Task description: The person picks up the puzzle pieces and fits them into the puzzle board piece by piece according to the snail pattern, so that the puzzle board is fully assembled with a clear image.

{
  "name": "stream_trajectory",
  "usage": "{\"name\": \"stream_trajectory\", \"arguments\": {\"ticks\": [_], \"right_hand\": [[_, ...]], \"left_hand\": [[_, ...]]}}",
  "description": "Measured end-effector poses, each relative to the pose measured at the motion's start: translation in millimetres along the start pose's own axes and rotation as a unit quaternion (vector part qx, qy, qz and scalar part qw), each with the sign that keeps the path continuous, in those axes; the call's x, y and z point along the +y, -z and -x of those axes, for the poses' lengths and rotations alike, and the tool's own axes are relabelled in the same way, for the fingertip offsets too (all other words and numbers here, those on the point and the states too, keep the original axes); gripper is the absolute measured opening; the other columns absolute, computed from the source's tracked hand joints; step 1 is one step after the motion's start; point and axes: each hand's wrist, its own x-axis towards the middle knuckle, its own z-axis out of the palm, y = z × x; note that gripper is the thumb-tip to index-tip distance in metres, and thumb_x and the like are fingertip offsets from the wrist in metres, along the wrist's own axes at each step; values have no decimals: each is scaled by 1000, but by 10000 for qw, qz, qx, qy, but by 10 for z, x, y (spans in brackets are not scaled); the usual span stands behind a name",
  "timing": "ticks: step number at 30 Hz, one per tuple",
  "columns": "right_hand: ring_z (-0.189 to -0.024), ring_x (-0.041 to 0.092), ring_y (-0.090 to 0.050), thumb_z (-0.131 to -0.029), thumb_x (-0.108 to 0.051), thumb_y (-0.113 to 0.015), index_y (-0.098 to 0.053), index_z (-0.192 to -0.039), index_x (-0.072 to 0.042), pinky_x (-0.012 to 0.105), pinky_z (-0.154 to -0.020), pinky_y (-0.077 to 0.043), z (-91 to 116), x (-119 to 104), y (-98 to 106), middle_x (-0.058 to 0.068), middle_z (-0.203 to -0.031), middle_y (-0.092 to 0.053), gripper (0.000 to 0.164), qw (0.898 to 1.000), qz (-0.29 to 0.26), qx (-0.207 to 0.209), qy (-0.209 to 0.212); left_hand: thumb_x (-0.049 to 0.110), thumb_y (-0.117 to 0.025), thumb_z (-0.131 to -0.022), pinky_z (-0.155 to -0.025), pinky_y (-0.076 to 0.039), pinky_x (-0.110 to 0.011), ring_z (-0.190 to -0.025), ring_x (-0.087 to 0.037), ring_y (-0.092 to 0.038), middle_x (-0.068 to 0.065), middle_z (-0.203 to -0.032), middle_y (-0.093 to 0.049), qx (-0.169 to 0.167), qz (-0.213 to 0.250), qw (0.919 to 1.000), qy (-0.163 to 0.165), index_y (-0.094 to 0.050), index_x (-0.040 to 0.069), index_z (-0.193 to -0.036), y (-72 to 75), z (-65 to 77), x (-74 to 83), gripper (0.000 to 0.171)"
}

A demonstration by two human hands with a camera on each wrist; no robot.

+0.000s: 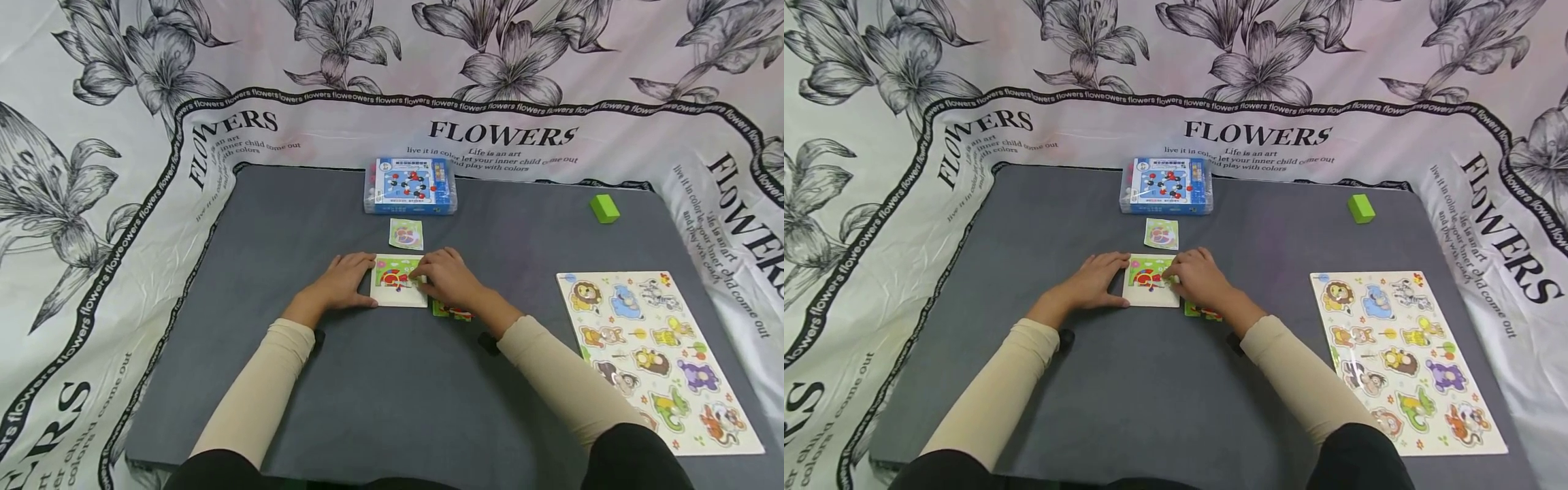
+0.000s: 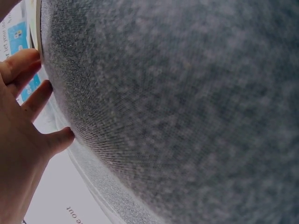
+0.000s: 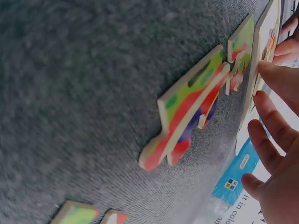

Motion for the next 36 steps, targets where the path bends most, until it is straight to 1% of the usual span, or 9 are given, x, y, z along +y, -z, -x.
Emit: {"name": "stream_trajectory", "arguments": {"ticks": [2,5,10,16,21,26,30,33,36], "right_hand": [[-103,23,-48,-81,-20,-68,-70,-103,-21,53,-99,-24,9,-1,-7,-1,-102,-60,21,10000,48,60,51],[-103,24,-48,-82,-18,-67,-71,-102,-22,54,-100,-21,2,-15,-11,-1,-102,-60,21,9994,295,60,163],[-108,23,-47,-85,-17,-63,-69,-106,-24,58,-103,-14,-19,-21,55,-3,-106,-60,23,9976,628,-187,228],[-112,22,-46,-84,-19,-64,-68,-109,-25,58,-104,-14,15,10,102,-3,-109,-60,25,9904,1127,-417,687],[-112,23,-46,-83,-22,-66,-69,-106,-24,57,-105,-13,-20,2,131,-3,-109,-60,23,9878,1200,-558,823],[-111,22,-46,-84,-22,-65,-71,-101,-24,56,-105,-13,-78,-16,137,-4,-107,-61,19,9903,1111,-468,687],[-111,23,-47,-84,-22,-65,-68,-107,-24,56,-105,-15,-13,-15,96,-4,-110,-61,24,9937,934,-394,484],[-112,25,-47,-85,-22,-63,-64,-116,-22,57,-103,-17,81,-15,87,-1,-116,-58,31,9975,467,-428,320],[-114,27,-46,-85,-22,-63,-61,-119,-16,57,-101,-21,136,-2,135,3,-120,-56,35,9994,-103,-271,175]], "left_hand": [[54,-67,-72,-105,-15,-56,-134,-23,-21,-4,-145,-28,15,27,10000,-13,-36,9,-137,-3,-1,11,85],[54,-67,-72,-105,-15,-56,-134,-23,-20,-3,-145,-28,-2,36,10000,12,-37,9,-137,4,-5,13,84],[54,-67,-72,-105,-13,-56,-135,-23,-19,-3,-146,-26,-117,24,9999,77,-35,9,-138,72,-30,26,85],[55,-66,-73,-105,-14,-56,-135,-23,-19,-3,-145,-26,-183,-11,9998,78,-35,10,-138,31,-31,55,85],[55,-66,-73,-106,-13,-56,-135,-23,-18,-3,-146,-25,-273,5,9995,182,-36,9,-137,29,-33,68,84],[55,-67,-72,-106,-13,-56,-135,-22,-19,-2,-146,-26,-159,32,9996,211,-37,10,-136,37,-29,51,83],[55,-67,-72,-106,-13,-56,-135,-22,-20,-2,-145,-27,-131,6,9997,194,-37,10,-136,32,-30,50,83],[55,-67,-72,-105,-13,-56,-135,-23,-20,-3,-145,-27,-181,62,9998,104,-37,9,-136,26,-20,54,84],[55,-66,-72,-105,-13,-57,-134,-23,-21,-4,-145,-28,-106,52,9999,48,-36,9,-137,30,-8,32,85]]}}
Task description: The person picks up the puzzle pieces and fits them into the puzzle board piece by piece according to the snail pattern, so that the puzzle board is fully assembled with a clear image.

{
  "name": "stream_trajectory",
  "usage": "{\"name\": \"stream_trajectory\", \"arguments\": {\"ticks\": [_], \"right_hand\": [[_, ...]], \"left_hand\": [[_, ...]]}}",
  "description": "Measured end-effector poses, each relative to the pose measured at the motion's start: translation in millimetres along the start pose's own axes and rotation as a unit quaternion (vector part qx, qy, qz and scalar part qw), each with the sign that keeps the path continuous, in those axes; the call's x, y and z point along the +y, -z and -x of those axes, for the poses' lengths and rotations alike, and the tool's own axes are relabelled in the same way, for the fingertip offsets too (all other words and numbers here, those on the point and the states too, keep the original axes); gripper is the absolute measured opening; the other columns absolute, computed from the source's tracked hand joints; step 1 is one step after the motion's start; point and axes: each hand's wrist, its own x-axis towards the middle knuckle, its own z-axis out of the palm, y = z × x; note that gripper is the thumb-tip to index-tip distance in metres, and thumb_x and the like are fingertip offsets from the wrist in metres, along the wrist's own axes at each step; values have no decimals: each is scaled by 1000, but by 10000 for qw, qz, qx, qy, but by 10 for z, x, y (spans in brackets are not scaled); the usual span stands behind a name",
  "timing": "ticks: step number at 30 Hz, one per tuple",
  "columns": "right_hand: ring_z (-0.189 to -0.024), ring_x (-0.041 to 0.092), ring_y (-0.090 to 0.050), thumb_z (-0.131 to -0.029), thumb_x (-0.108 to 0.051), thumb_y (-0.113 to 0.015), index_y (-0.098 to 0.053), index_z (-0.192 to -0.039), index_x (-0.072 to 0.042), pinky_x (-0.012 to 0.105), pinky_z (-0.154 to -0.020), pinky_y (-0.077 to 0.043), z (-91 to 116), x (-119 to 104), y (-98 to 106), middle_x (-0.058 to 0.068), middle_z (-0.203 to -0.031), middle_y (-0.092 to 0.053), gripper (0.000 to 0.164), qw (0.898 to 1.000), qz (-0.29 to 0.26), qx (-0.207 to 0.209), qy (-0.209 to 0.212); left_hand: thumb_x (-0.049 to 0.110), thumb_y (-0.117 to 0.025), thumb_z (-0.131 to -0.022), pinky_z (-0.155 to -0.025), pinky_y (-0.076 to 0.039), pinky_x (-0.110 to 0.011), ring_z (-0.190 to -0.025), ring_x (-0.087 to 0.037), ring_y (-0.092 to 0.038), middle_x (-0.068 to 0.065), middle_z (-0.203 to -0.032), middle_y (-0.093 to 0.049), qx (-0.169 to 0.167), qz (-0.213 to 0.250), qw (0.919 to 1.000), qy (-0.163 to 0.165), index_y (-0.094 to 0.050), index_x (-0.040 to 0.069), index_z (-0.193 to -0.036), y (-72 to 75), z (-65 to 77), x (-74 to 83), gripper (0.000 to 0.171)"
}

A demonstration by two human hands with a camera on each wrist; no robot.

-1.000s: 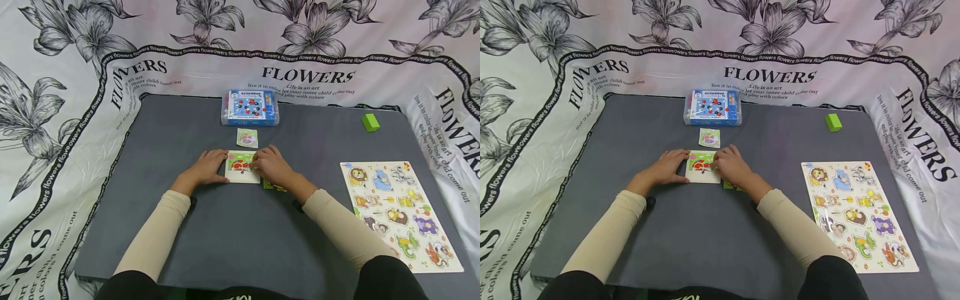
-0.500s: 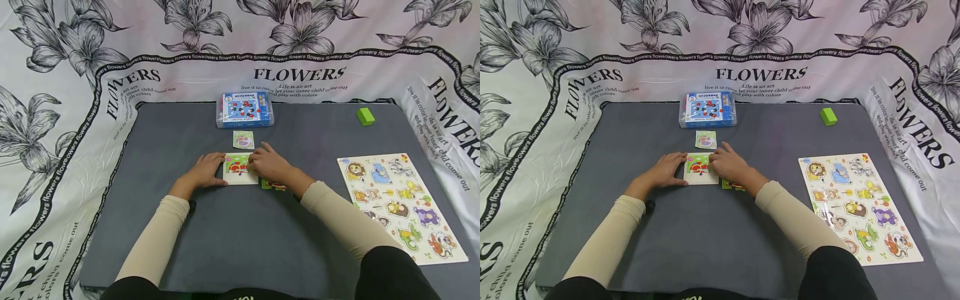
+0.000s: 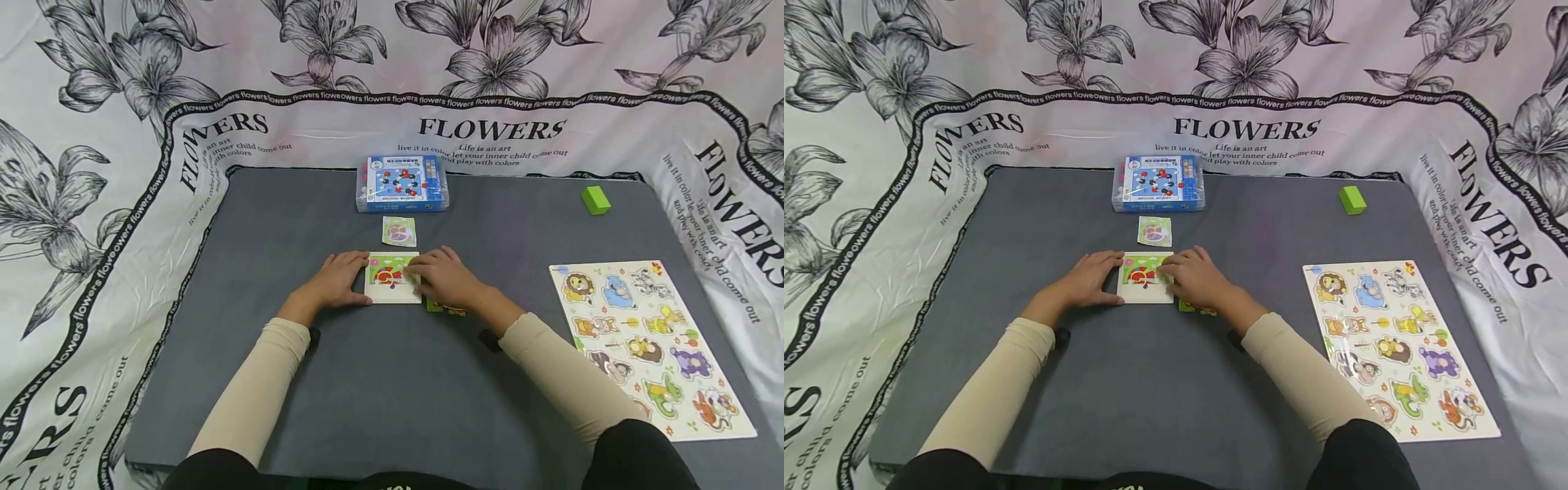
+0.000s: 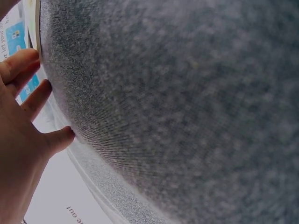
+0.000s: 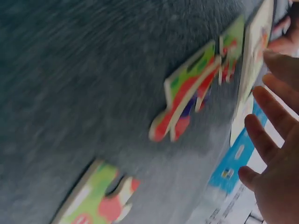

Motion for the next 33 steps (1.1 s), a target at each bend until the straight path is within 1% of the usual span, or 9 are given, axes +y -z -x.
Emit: {"name": "stream_trajectory", "arguments": {"ticks": [2,4,7,11,13,18,24,33], "right_hand": [[-114,26,-46,-84,-23,-64,-61,-119,-14,54,-101,-23,39,23,48,5,-120,-56,36,9993,-291,196,-111],[-111,26,-48,-82,-25,-66,-62,-115,-13,51,-100,-25,73,53,92,5,-115,-58,35,9986,-396,306,-183],[-107,23,-50,-80,-30,-68,-65,-111,-16,48,-99,-26,138,89,123,1,-109,-61,34,9991,-310,169,-219],[-103,20,-51,-79,-34,-69,-65,-109,-19,49,-98,-28,229,99,86,-3,-105,-62,34,9997,-149,-172,-50],[-100,19,-52,-78,-34,-69,-65,-109,-19,48,-97,-29,263,90,54,-4,-103,-62,35,9995,-155,-265,41],[-95,16,-53,-76,-31,-72,-67,-106,-19,45,-94,-32,304,68,-9,-5,-98,-63,32,9995,-185,-152,209],[-91,16,-54,-76,-26,-72,-67,-104,-17,45,-92,-34,331,61,-38,-4,-94,-62,30,9995,-123,-87,280],[-90,14,-54,-77,-25,-72,-67,-105,-18,44,-92,-34,343,28,16,-5,-93,-62,30,9995,-295,-78,68]], "left_hand": [[55,-67,-72,-105,-14,-57,-134,-23,-22,-3,-145,-28,77,-53,10000,2,-37,9,-136,12,2,-14,85],[55,-67,-71,-105,-14,-57,-134,-23,-22,-3,-145,-28,139,-100,9999,15,-38,9,-136,32,2,-32,84],[54,-68,-71,-104,-14,-58,-134,-24,-22,-4,-145,-28,139,-107,9998,15,-38,9,-135,64,12,-53,84],[54,-68,-71,-104,-14,-58,-134,-25,-21,-4,-145,-28,85,-65,9999,35,-38,8,-135,85,37,-70,84],[54,-68,-71,-104,-14,-58,-134,-24,-21,-4,-145,-28,73,-71,9999,55,-38,8,-135,84,48,-74,84],[54,-68,-71,-105,-15,-56,-134,-23,-21,-4,-144,-28,83,25,9999,65,-37,10,-136,75,74,-68,84],[54,-68,-71,-104,-15,-56,-134,-23,-21,-4,-144,-29,98,47,9999,27,-39,10,-135,42,68,-62,82],[54,-67,-72,-106,-13,-55,-135,-21,-19,-2,-145,-27,-6,73,10000,-12,-36,10,-137,23,32,-9,85]]}}
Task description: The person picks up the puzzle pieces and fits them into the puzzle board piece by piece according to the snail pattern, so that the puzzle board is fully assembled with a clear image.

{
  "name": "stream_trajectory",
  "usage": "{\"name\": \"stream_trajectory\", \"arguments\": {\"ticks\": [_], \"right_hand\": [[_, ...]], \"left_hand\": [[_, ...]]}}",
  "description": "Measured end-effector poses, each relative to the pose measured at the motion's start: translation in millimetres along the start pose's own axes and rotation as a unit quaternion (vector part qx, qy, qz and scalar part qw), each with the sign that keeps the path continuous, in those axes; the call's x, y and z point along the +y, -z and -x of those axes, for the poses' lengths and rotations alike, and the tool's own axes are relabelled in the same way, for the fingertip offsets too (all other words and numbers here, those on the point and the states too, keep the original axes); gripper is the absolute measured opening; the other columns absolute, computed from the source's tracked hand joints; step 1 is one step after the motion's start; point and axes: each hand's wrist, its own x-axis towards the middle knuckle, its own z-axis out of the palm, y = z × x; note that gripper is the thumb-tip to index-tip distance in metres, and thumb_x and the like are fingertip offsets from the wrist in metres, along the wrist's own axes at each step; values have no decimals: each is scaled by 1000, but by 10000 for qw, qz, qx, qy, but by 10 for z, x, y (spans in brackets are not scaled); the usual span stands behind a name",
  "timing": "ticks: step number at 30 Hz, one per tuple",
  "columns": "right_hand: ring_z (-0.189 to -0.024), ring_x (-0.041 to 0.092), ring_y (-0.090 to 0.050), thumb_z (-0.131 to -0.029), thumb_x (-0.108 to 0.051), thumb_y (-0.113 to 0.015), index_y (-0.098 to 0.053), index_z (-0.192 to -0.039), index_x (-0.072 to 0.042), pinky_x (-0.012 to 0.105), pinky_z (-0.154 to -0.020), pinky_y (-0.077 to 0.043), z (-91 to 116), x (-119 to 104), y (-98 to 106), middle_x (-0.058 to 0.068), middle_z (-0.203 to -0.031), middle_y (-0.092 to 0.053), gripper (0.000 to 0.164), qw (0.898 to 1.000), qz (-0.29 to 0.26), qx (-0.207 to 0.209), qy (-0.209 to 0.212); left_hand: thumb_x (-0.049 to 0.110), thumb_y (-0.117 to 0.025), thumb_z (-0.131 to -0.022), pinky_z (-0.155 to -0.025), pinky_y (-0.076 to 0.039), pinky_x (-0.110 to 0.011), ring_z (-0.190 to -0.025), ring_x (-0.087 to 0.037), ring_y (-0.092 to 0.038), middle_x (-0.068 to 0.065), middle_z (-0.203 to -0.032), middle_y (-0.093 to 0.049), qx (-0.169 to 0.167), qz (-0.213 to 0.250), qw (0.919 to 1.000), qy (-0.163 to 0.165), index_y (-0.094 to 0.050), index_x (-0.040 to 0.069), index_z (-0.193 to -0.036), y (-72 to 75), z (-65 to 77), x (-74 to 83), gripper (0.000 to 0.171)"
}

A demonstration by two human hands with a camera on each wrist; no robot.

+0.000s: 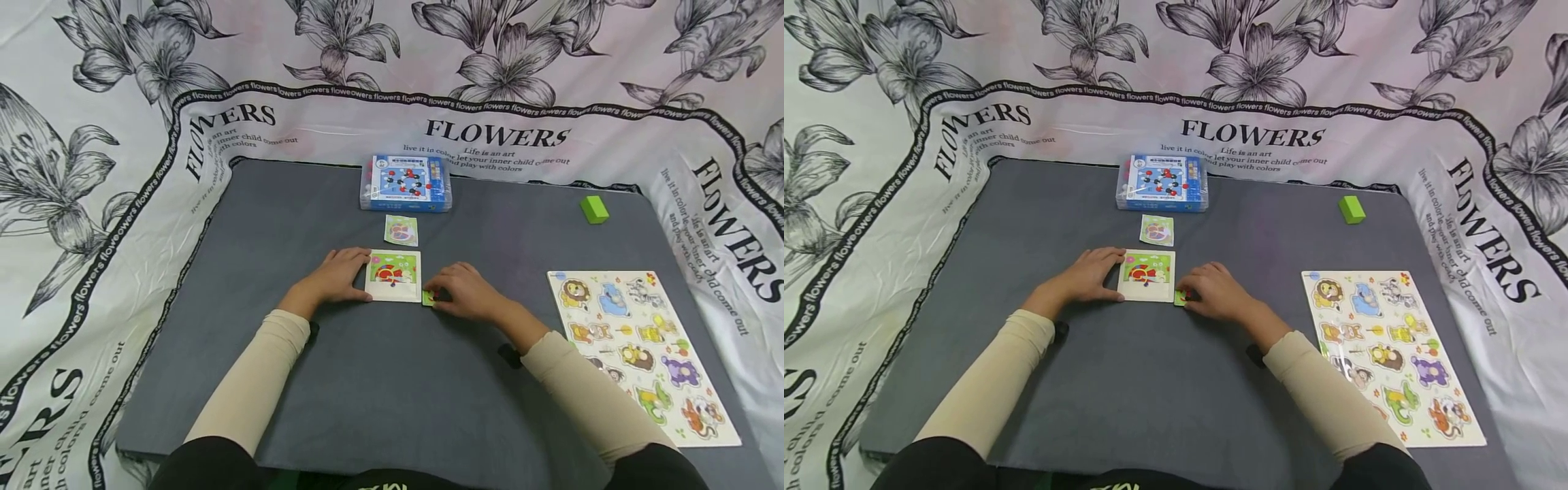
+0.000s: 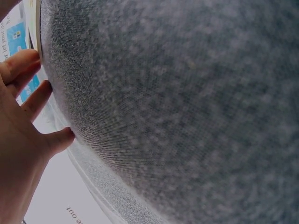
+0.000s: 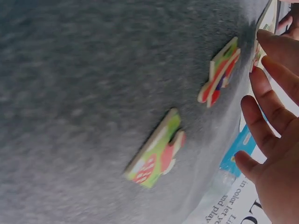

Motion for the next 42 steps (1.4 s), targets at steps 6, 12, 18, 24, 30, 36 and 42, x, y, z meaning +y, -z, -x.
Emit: {"name": "stream_trajectory", "arguments": {"ticks": [6,12,18,24,30,36,42], "right_hand": [[-89,13,-53,-77,-26,-71,-66,-105,-19,44,-92,-33,-116,-63,9,-4,-90,-61,29,9999,-36,13,119],[-92,12,-53,-78,-26,-70,-66,-104,-19,43,-94,-31,-270,-145,-19,-6,-93,-61,27,9995,-97,130,256],[-98,14,-52,-80,-28,-67,-66,-105,-20,46,-99,-28,-457,-245,-104,-6,-99,-62,26,9992,44,279,298],[-102,15,-51,-81,-28,-67,-66,-106,-19,45,-99,-27,-618,-342,-193,-3,-102,-62,27,9987,132,373,331],[-101,19,-52,-81,-27,-67,-69,-101,-19,47,-98,-28,-687,-427,-249,-2,-102,-63,22,9978,196,451,436],[-103,20,-50,-82,-29,-67,-70,-100,-23,51,-101,-25,-717,-459,-283,-4,-101,-61,20,9977,391,410,359],[-100,19,-49,-82,-30,-66,-70,-101,-25,53,-102,-22,-749,-473,-301,-5,-95,-59,20,9973,586,314,316]], "left_hand": [[54,-67,-72,-106,-13,-54,-135,-21,-19,-2,-145,-27,-49,-20,10000,55,-35,10,-137,-7,4,-1,85],[55,-67,-72,-106,-13,-54,-135,-21,-19,-2,-145,-27,-7,-62,10000,60,-35,11,-138,-4,3,1,84],[54,-67,-73,-106,-14,-54,-134,-21,-20,-2,-144,-28,14,-39,10000,0,-37,12,-136,-4,8,-10,82],[54,-67,-73,-105,-15,-55,-134,-22,-20,-2,-145,-28,-11,-44,10000,-28,-36,11,-136,2,14,-15,83],[54,-67,-73,-105,-15,-55,-134,-21,-21,-1,-145,-27,0,-29,10000,-52,-37,13,-136,-3,14,-22,81],[55,-66,-73,-105,-15,-55,-134,-22,-20,-1,-145,-27,-7,-46,10000,-20,-36,13,-137,-10,-3,-32,82],[54,-67,-73,-105,-15,-55,-134,-22,-20,-1,-145,-26,-45,-31,10000,11,-35,13,-137,2,4,-28,83]]}}
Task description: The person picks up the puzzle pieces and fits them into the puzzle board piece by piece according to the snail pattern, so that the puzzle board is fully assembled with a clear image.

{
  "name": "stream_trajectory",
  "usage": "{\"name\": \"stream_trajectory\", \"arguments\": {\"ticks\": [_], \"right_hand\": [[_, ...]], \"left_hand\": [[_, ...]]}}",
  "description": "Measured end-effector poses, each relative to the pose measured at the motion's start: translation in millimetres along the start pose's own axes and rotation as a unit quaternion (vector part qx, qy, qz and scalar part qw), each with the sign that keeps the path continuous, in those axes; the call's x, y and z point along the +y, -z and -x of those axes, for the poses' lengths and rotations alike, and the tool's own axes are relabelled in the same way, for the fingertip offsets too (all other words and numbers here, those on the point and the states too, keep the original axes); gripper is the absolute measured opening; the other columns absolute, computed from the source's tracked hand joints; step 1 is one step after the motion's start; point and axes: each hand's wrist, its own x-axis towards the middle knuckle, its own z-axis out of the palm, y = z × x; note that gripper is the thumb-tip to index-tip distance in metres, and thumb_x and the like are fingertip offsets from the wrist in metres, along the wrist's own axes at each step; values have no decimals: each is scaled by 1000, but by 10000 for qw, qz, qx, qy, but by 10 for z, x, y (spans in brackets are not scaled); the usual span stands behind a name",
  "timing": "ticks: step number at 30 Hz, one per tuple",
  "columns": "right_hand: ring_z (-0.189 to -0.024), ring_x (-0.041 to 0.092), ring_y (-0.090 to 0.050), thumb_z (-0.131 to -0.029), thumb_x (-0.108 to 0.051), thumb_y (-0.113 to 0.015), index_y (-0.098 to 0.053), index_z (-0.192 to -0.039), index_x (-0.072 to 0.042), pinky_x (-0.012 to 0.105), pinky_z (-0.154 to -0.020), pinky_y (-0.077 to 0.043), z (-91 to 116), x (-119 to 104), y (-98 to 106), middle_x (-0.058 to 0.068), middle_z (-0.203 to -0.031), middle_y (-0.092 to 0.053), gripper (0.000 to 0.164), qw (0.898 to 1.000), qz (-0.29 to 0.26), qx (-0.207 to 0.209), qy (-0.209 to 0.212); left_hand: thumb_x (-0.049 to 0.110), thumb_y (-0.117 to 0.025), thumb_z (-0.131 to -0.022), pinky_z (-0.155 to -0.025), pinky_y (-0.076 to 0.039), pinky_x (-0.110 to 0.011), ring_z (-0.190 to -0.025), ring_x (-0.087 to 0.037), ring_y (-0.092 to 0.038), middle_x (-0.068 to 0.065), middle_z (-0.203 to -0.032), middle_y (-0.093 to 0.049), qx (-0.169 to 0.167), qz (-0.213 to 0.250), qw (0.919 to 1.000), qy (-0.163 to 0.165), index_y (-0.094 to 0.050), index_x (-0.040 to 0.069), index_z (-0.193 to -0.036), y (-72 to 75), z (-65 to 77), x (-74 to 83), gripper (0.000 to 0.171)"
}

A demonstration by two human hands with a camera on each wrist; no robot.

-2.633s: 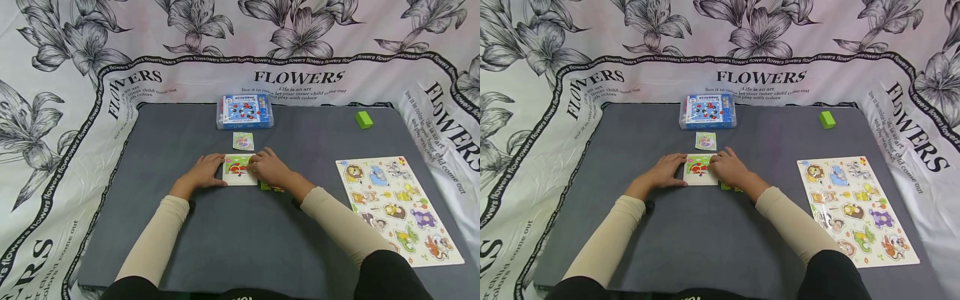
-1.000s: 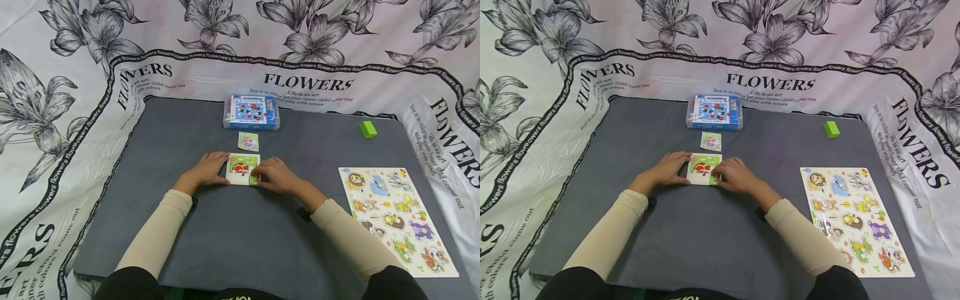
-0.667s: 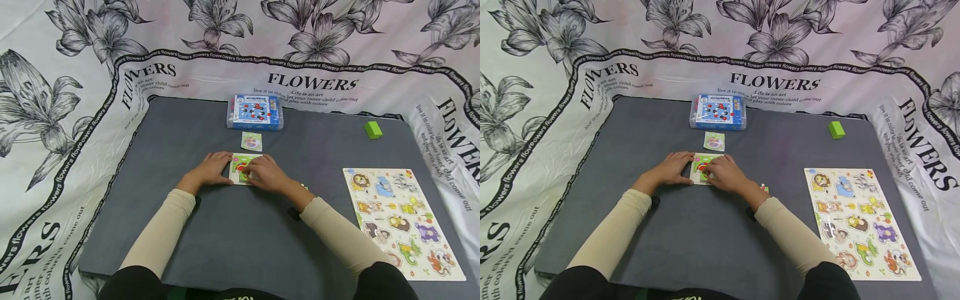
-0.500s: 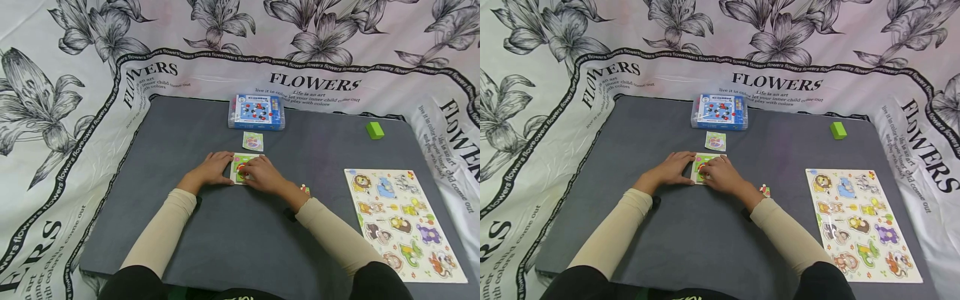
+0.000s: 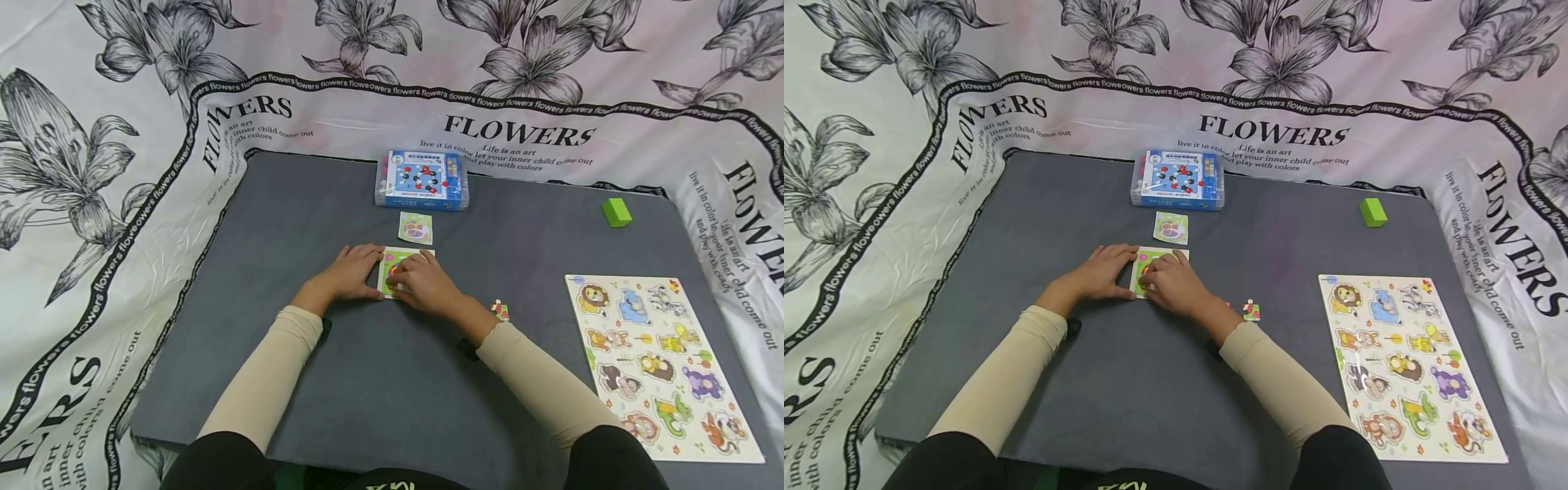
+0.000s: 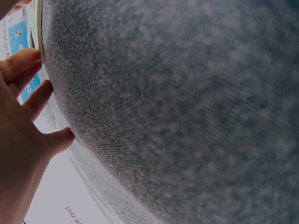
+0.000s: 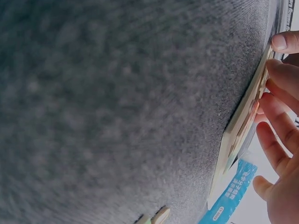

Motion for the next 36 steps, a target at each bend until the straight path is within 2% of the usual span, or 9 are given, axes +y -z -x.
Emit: {"name": "stream_trajectory", "arguments": {"ticks": [6,13,22,28,36], "right_hand": [[-97,18,-50,-82,-31,-66,-70,-99,-25,54,-101,-24,-18,-6,-2,-4,-93,-59,18,9997,238,37,82],[-101,21,-51,-82,-28,-66,-71,-98,-26,56,-101,-24,2,-11,15,-4,-98,-62,17,9994,301,118,112],[-108,22,-48,-84,-26,-64,-67,-106,-27,57,-101,-22,67,-20,44,-6,-110,-61,22,9995,276,-167,29],[-106,21,-48,-83,-23,-65,-67,-108,-23,55,-101,-22,243,93,161,-4,-107,-62,25,9999,-12,-58,87],[-103,22,-48,-79,-22,-70,-69,-102,-17,55,-99,-24,685,409,362,0,-102,-63,24,9996,-147,209,-96]], "left_hand": [[52,-68,-73,-105,-14,-55,-134,-22,-20,-1,-145,-26,-22,42,10000,2,-36,13,-137,23,16,17,82],[52,-68,-73,-106,-13,-56,-135,-22,-19,-2,-146,-26,-36,70,10000,5,-36,12,-137,46,7,43,81],[52,-68,-73,-105,-14,-56,-134,-23,-20,-2,-145,-27,-29,82,10000,-5,-36,11,-137,26,27,60,82],[52,-69,-71,-105,-15,-56,-134,-22,-21,-2,-144,-29,11,89,10000,4,-38,11,-135,-17,14,60,82],[53,-68,-72,-106,-12,-56,-135,-22,-19,-3,-146,-26,3,81,9999,63,-34,10,-138,7,10,31,86]]}}
